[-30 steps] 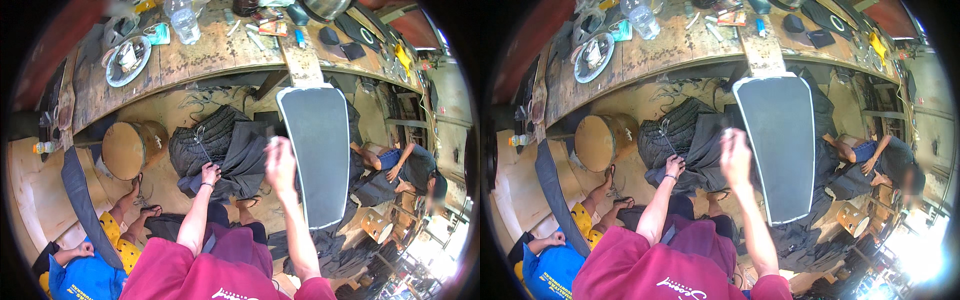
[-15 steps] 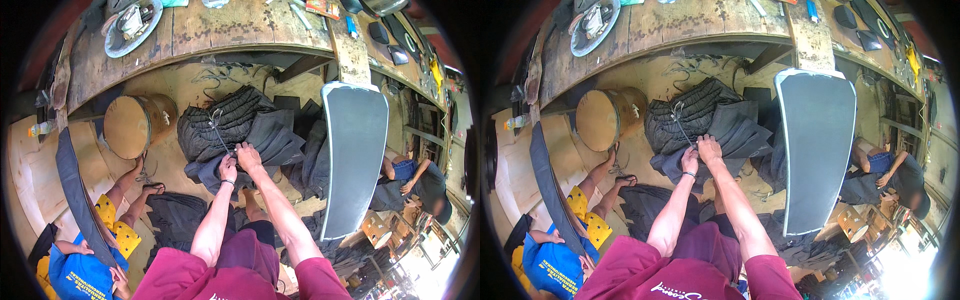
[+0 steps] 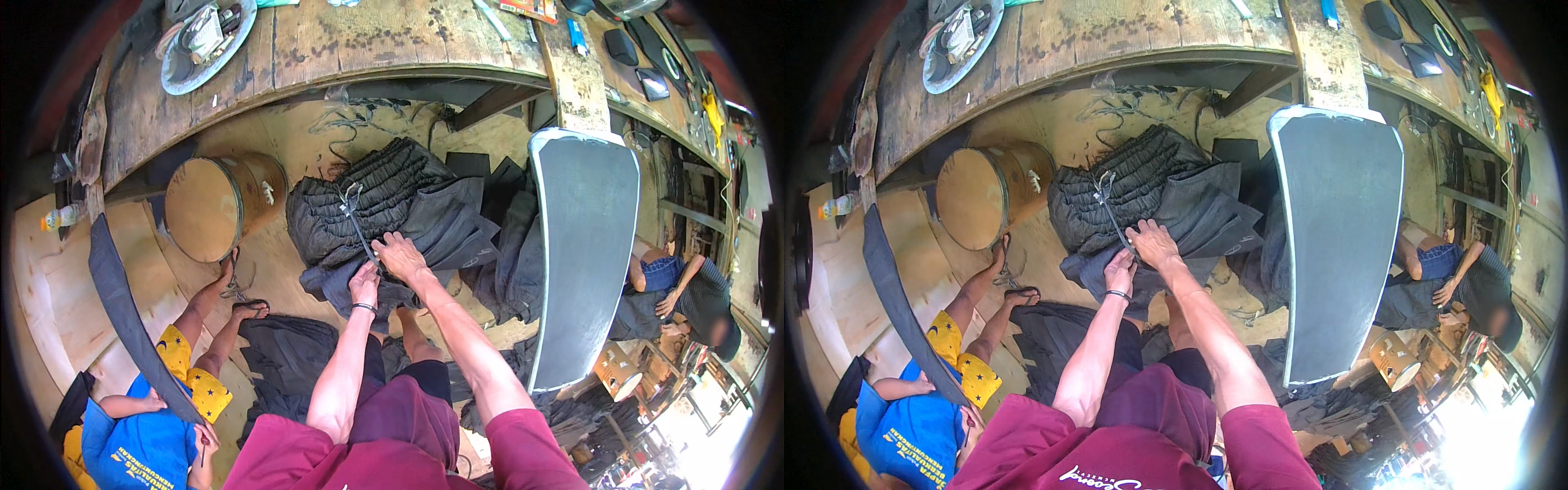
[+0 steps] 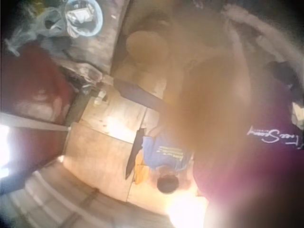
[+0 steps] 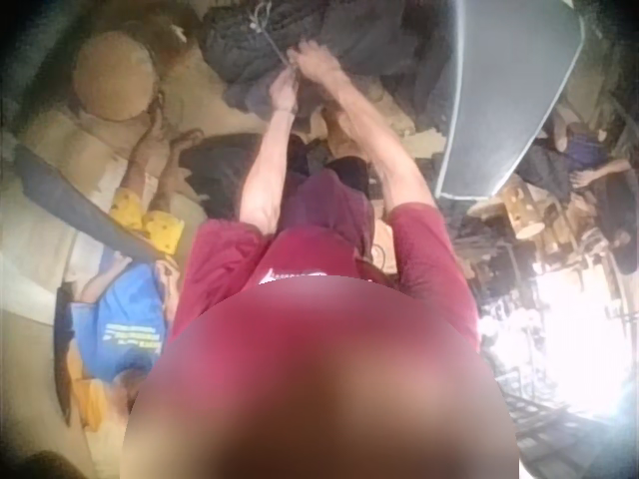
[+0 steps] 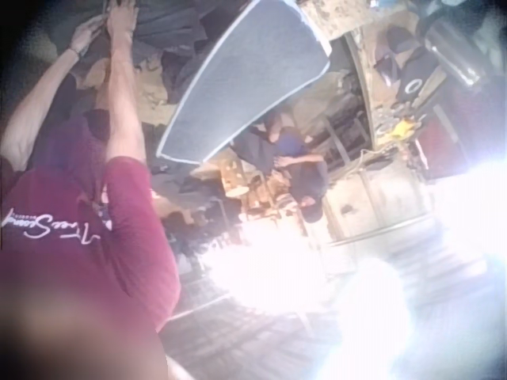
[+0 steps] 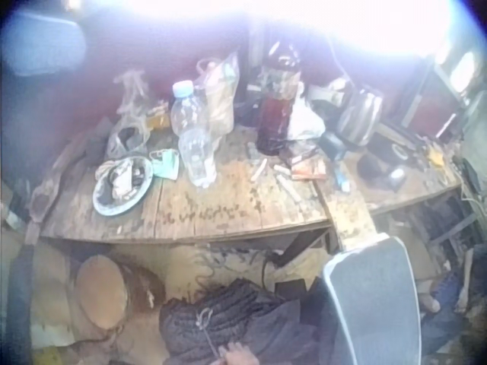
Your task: The person repeatedly picks up dark garments from a pile on the floor, turns them inside out, and places them on a nearby table. Other workers are also handling similar garments in the same room.
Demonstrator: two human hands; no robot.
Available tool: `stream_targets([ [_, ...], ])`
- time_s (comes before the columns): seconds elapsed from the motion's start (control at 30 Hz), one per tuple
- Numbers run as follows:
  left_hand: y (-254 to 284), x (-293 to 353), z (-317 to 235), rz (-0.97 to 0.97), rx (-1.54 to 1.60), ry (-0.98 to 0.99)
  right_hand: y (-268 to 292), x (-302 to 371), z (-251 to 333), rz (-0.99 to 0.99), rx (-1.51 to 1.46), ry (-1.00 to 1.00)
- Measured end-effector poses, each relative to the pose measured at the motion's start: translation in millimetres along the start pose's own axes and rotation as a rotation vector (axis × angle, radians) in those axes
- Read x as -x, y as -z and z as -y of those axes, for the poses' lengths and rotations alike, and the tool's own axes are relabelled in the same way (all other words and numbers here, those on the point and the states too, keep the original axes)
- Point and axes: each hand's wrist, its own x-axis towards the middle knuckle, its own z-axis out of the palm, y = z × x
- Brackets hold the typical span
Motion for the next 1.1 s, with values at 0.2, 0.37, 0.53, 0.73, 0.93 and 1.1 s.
stream_targets([
  [0.2, 15.1, -16.5, 3.8, 0.138, -0.117, 0.015, -1.3, 33.0, -7.1, 0.001, -0.084, 0.007],
  [0.37, 35.0, -18.8, 1.6, 0.298, -0.559, -0.155, 6.3, 59.6, -0.2, -0.172, -0.170, 0.007],
  [0.53, 32.5, 33.7, 13.1, 0.501, -0.909, -0.113, 75.6, 101.6, 4.0, -0.345, -0.214, -0.164],
  [0.73, -10.5, 56.7, -75.5, 0.249, -1.604, -1.020, 185.4, 191.9, 62.1, -0.914, -0.259, -0.239],
  [0.93, -41.4, 1.1, -149.3, -0.022, -2.301, -0.925, 263.2, 267.5, -22.9, -1.340, 0.185, -0.653],
  [1.1, -44.7, -21.7, -144.0, -0.007, -2.291, -0.961, 240.4, 279.4, -80.1, -1.160, 0.078, -0.980],
])
